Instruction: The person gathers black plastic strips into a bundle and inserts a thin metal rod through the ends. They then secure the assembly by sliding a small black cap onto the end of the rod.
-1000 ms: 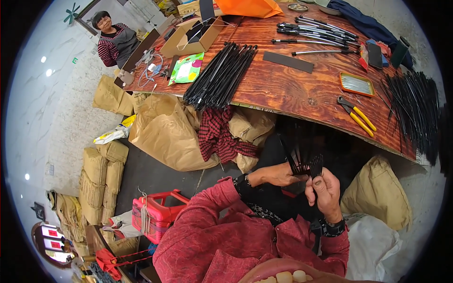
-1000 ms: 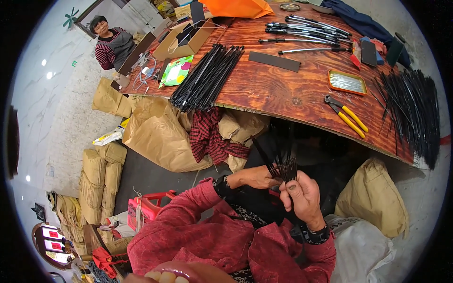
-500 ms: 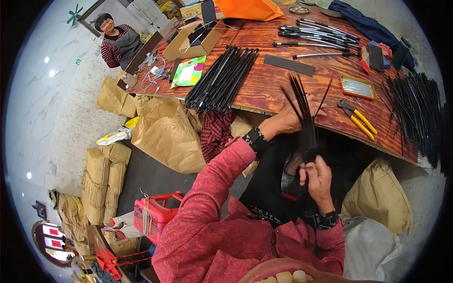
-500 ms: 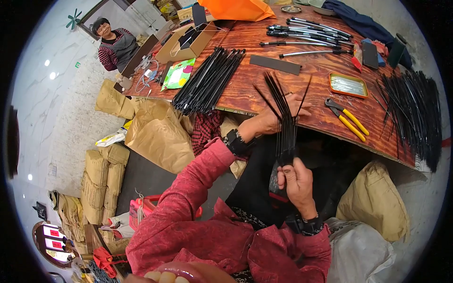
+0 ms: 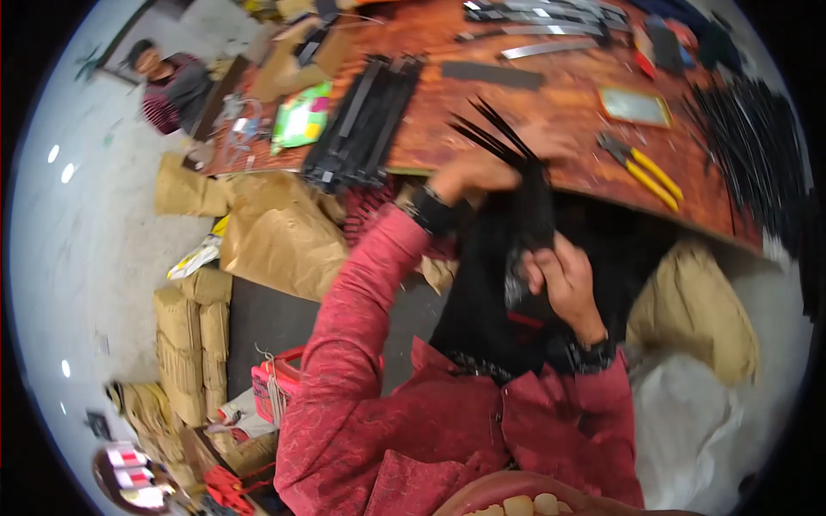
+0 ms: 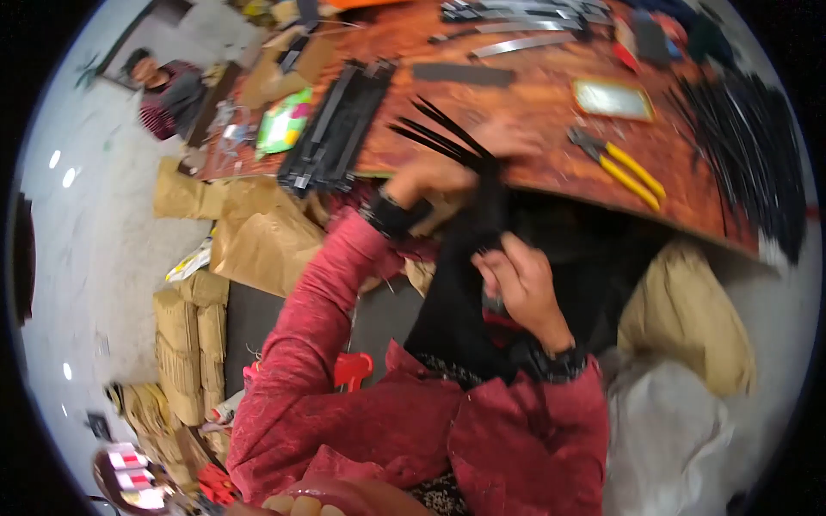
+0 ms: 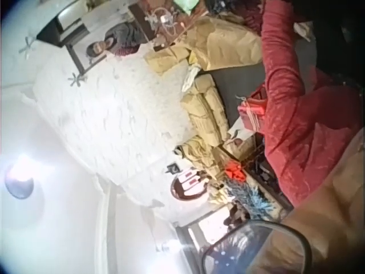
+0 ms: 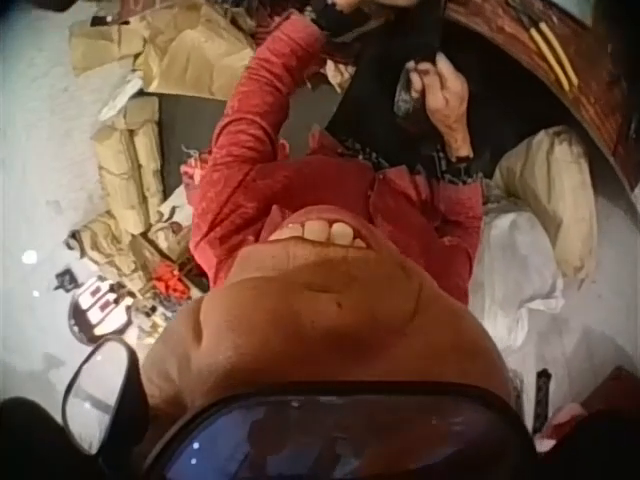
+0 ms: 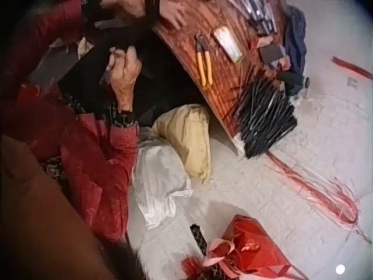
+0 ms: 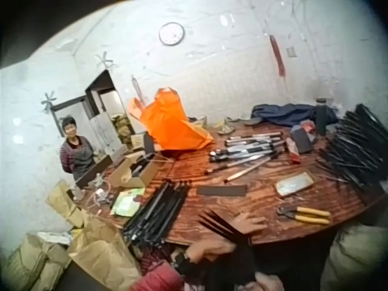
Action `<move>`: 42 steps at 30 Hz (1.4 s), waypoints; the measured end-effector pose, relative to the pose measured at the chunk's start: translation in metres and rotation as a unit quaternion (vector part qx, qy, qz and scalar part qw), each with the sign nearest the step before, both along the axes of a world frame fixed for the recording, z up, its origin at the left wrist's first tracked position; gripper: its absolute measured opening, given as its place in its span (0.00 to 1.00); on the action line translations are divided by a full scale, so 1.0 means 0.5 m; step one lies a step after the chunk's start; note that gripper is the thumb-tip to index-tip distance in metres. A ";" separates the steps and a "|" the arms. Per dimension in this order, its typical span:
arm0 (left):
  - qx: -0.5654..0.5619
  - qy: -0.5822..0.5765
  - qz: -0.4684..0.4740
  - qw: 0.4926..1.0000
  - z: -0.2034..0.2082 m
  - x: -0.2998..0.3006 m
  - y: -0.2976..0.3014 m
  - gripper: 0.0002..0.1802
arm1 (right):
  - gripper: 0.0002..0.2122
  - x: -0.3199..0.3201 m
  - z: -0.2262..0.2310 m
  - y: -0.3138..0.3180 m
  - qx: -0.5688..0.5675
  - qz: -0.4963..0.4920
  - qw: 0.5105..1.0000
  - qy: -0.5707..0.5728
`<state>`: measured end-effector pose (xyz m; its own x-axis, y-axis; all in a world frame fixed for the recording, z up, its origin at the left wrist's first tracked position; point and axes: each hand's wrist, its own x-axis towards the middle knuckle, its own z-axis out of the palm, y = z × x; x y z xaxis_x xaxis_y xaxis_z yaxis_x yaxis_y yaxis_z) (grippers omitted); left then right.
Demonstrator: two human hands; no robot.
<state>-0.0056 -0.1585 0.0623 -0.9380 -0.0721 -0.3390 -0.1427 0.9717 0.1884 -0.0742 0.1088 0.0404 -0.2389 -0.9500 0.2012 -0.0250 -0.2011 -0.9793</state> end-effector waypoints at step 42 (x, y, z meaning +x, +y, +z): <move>0.386 0.328 0.059 0.860 -0.029 -0.038 0.004 0.17 | 0.12 -0.024 -0.150 -0.047 -0.002 -0.029 0.999 -0.016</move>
